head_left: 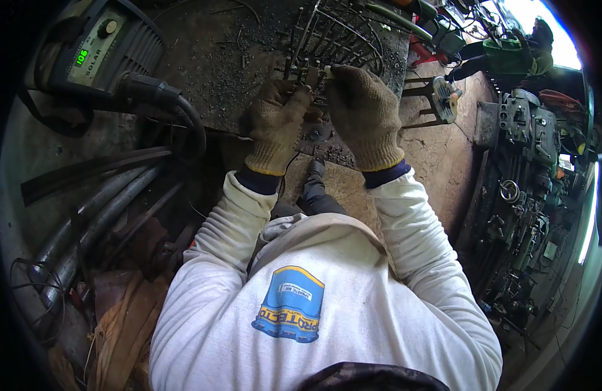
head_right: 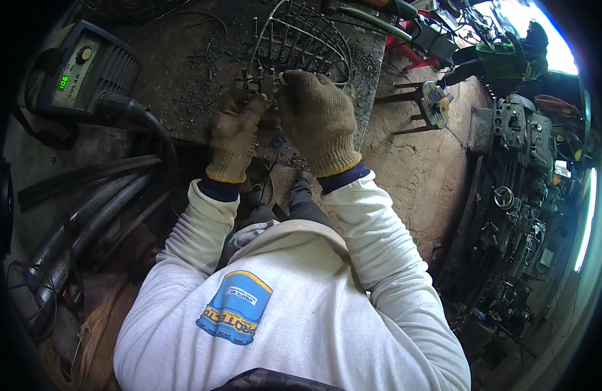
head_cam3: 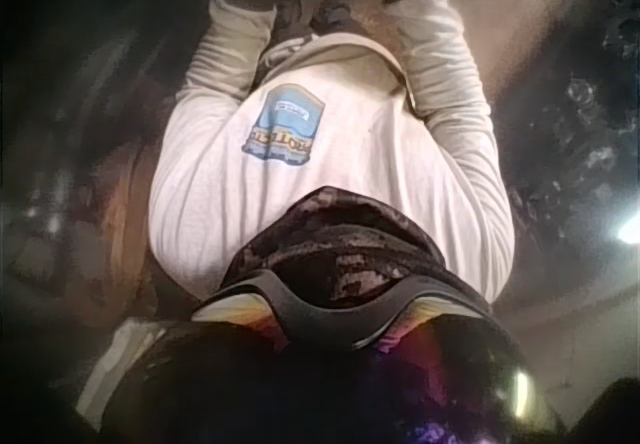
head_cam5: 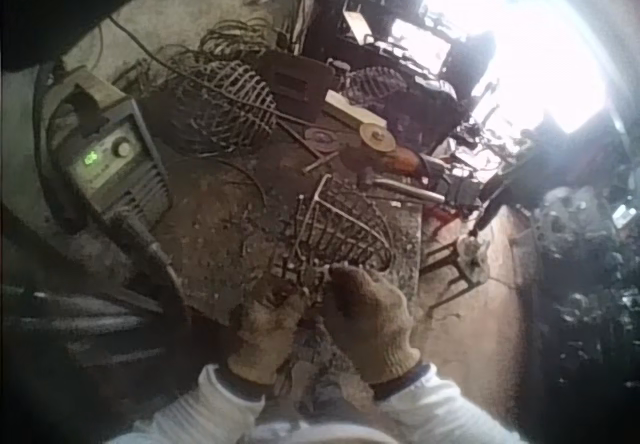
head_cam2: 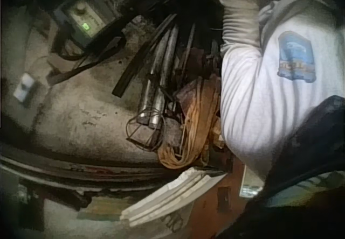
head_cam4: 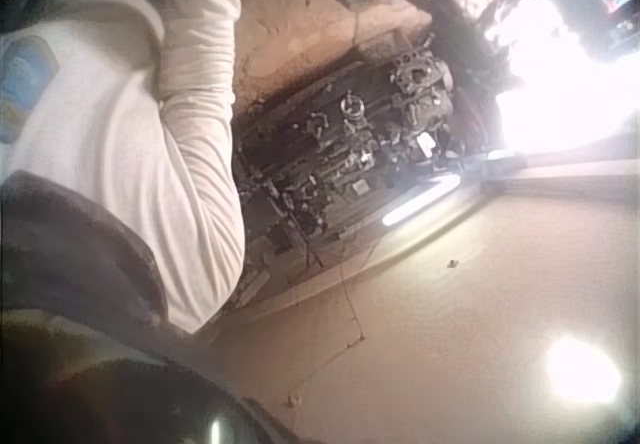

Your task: The person is assembling a curved metal structure on a workbench, attaching metal strips and small components to a circular wire frame using a piece of metal as a spacer and securing them by hand.

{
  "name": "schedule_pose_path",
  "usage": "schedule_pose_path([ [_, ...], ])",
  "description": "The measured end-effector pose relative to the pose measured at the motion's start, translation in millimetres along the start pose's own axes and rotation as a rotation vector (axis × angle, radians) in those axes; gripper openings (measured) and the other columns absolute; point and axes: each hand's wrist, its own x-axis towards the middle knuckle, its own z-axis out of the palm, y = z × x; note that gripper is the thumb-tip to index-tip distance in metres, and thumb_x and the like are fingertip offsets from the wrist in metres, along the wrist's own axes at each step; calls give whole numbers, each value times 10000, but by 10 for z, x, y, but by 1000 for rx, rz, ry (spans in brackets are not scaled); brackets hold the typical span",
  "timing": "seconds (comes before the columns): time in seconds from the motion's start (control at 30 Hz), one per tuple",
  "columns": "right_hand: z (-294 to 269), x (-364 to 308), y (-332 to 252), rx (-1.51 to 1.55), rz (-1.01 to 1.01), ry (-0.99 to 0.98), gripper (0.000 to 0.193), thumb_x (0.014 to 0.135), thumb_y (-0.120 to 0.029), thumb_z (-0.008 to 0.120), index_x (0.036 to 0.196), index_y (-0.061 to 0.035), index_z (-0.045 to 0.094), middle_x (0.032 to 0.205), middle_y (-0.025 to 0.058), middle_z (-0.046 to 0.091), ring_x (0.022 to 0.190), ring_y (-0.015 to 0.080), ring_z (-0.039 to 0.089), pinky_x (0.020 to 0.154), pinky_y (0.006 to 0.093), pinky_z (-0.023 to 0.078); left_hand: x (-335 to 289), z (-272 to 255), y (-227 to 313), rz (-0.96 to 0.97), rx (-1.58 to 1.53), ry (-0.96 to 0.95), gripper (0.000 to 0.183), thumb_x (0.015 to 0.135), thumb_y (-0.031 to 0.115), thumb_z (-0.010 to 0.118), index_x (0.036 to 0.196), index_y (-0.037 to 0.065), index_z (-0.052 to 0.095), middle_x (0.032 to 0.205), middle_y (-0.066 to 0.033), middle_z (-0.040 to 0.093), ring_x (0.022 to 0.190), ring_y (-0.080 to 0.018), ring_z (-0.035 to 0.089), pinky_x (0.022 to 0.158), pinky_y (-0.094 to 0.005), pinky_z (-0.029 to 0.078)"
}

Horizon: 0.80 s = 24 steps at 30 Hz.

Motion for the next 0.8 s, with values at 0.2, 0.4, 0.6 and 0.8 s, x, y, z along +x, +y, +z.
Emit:
schedule_pose_path([
  [0.2,26,7,-7,-18,-39,-13,178,926,-172,739,1072,-73,763,942,166,757,875,359,750,763,434,600,33,-3,-43,11,-42,5,247,1013,165,720,1174,23,600,1000,-117,756,775,-179,759,639,-315,636],
  [0.4,92,12,20,-75,-52,-15,206,926,-277,715,1045,-111,738,919,140,734,831,371,729,734,480,591,-12,20,10,42,-9,28,197,1014,170,715,1098,-5,680,910,-102,755,702,-163,747,608,-293,621],
  [0.6,86,30,-58,-106,-28,-51,188,946,-298,693,1013,-133,752,922,135,736,840,353,734,741,478,594,12,14,-7,52,-4,29,214,1019,182,709,1096,-9,653,928,-112,758,729,-173,760,603,-297,628],
  [0.8,83,52,-64,-139,-21,-107,198,928,-311,706,983,-127,754,902,142,734,845,358,736,726,478,596,-11,55,56,20,44,71,161,1027,130,679,1119,2,644,941,-100,749,713,-158,747,600,-294,628],
])
